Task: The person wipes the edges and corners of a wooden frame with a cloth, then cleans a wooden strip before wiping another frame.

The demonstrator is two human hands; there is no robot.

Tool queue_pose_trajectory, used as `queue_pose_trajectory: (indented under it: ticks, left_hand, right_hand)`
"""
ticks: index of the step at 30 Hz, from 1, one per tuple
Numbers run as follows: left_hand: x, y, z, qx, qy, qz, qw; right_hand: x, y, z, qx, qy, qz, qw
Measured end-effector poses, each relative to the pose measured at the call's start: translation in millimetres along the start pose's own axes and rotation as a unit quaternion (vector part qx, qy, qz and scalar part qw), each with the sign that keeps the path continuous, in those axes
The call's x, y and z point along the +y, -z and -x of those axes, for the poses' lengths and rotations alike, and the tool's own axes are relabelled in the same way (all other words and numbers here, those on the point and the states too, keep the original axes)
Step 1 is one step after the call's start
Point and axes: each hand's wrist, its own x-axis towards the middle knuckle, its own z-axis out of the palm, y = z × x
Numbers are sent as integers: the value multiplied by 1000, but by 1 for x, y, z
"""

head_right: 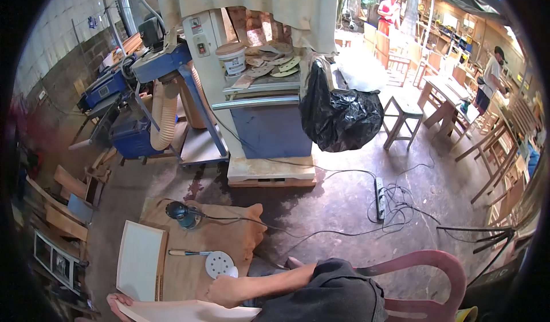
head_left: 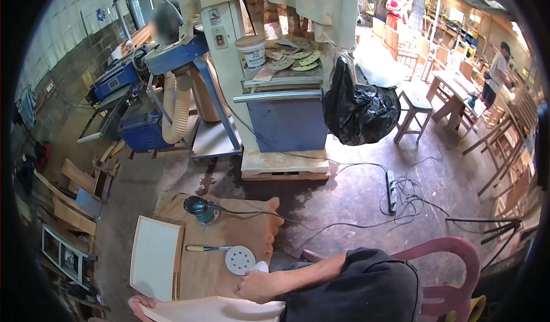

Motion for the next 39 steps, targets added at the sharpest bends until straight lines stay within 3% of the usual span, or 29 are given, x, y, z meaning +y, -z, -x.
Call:
queue_pose_trajectory:
  ticks: [9, 12, 15, 21, 24, 30, 33, 36, 37, 39]
  left_hand:
    - [3, -7, 12, 72, -94, -61, 991]
    - [3, -8, 16, 106, -139, -94, 980]
    - [2, -8, 18, 129, -189, -130, 965]
    - [-2, -7, 18, 171, -291, -203, 919]
    - [-4, -6, 19, 185, -330, -229, 897]
    - [-10, -8, 13, 202, -399, -259, 857]
    - [-13, -10, 13, 198, -431, -265, 839]
    - [-14, -12, 18, 177, -460, -273, 826]
    - [-4, -13, 25, 146, -438, -326, 825]
    - [25, -28, 30, 112, -474, -298, 821]
  right_hand:
    - [2, 7, 3, -68, 3, -27, 997]
    - [3, 19, 2, 35, 94, -93, 991]
    - [-6, 16, -1, 242, 151, -156, 946]
    - [-22, 25, -8, 282, 225, -238, 902]
    - [-28, 25, -1, 200, 216, -269, 917]
    - [-29, 13, 0, 204, 211, -254, 922]
    - [-33, 12, 1, 289, 230, -281, 886]
    - [-44, 32, 5, 423, 284, -222, 831]
    - [-49, 29, 5, 407, 277, -252, 833]
    - [-59, 16, 3, 373, 264, -313, 833]
